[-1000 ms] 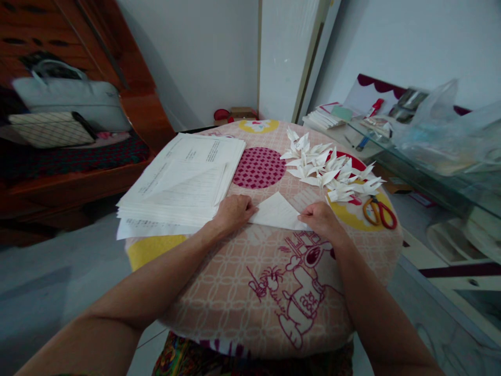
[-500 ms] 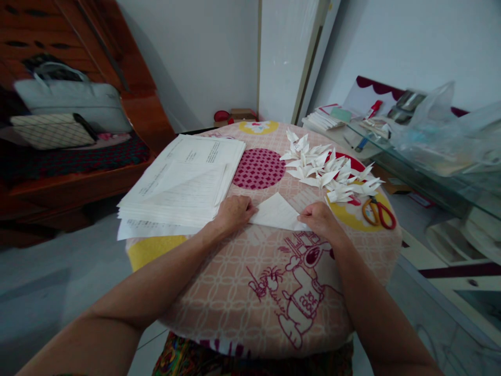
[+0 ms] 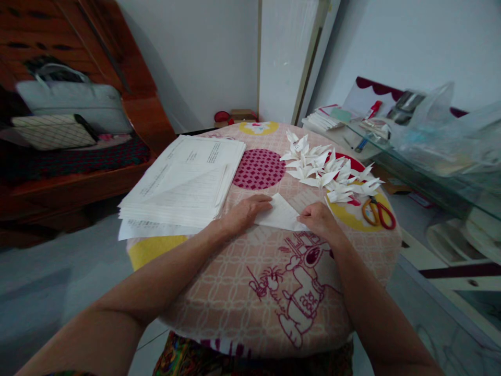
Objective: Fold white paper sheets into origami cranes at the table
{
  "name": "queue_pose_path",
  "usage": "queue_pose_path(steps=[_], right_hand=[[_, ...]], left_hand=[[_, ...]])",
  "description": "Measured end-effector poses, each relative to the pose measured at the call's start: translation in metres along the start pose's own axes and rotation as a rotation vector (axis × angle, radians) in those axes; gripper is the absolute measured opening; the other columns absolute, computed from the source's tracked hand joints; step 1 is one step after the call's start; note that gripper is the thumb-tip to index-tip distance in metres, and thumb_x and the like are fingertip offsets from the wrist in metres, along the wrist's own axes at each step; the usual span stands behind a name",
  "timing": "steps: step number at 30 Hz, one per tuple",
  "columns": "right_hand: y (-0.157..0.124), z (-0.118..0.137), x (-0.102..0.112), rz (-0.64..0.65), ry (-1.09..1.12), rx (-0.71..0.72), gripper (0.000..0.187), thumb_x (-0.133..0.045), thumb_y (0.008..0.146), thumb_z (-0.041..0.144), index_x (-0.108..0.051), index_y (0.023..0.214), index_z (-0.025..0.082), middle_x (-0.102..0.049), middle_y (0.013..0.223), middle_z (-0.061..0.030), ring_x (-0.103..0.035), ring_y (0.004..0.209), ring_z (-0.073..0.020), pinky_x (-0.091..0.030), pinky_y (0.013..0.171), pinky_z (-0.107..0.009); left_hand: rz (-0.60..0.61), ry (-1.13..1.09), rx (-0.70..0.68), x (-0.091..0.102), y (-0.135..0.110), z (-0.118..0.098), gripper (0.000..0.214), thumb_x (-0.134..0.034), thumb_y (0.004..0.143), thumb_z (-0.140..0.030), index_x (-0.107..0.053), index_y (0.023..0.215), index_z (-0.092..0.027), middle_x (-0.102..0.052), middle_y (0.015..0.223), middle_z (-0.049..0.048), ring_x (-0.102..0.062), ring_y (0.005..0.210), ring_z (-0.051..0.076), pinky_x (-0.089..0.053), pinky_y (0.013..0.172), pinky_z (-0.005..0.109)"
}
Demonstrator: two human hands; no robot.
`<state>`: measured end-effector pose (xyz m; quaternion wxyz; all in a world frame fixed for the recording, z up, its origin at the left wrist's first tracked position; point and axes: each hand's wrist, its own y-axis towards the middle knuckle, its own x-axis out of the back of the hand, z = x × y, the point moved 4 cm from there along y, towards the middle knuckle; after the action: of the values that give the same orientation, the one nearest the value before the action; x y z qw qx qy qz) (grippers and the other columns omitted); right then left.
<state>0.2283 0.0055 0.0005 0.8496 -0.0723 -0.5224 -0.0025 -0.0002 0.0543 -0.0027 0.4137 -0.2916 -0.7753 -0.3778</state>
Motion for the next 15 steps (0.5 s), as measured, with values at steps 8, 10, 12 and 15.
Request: queue_pose_path(steps=[8, 10, 12, 15], right_hand=[[-0.002, 0.004, 0.003, -0.012, -0.009, 0.005, 0.019, -0.064, 0.078, 0.024, -0.074, 0.067, 0.012, -0.058, 0.055, -0.0013, -0.048, 0.053, -0.0120, -0.031, 0.053, -0.025], [-0.003, 0.003, 0.006, 0.001, -0.009, -0.004, 0.019, -0.065, 0.077, 0.025, -0.073, 0.065, 0.013, -0.057, 0.054, -0.0004, -0.048, 0.052, -0.0119, -0.031, 0.053, -0.025], [-0.005, 0.001, 0.012, 0.018, -0.030, -0.020, 0.018, -0.066, 0.076, 0.024, -0.070, 0.061, 0.014, -0.057, 0.053, -0.0001, -0.048, 0.053, -0.0122, -0.031, 0.052, -0.025], [-0.008, -0.002, 0.027, -0.103, -0.088, -0.082, 0.013, -0.066, 0.073, 0.019, -0.070, 0.061, 0.015, -0.061, 0.056, -0.0020, -0.053, 0.056, -0.0140, -0.032, 0.054, -0.026]], left_hand=[[0.238, 0.059, -0.166, -0.007, -0.003, -0.009, 0.045, -0.047, 0.094, -0.008, -0.065, 0.131, -0.026, -0.061, 0.141, 0.0089, -0.056, 0.130, 0.023, -0.048, 0.108, 0.042], [0.273, 0.096, -0.171, -0.011, -0.003, -0.011, 0.046, -0.049, 0.095, -0.008, -0.063, 0.134, -0.028, -0.059, 0.144, 0.0079, -0.053, 0.133, 0.025, -0.047, 0.109, 0.043], [0.292, 0.113, -0.170, -0.014, -0.003, -0.011, 0.047, -0.048, 0.096, -0.008, -0.060, 0.136, -0.028, -0.057, 0.146, 0.0080, -0.051, 0.136, 0.026, -0.047, 0.109, 0.043], [0.302, 0.134, -0.183, -0.016, -0.004, -0.011, 0.047, -0.047, 0.097, -0.009, -0.059, 0.139, -0.028, -0.055, 0.148, 0.0085, -0.049, 0.138, 0.026, -0.046, 0.110, 0.043]])
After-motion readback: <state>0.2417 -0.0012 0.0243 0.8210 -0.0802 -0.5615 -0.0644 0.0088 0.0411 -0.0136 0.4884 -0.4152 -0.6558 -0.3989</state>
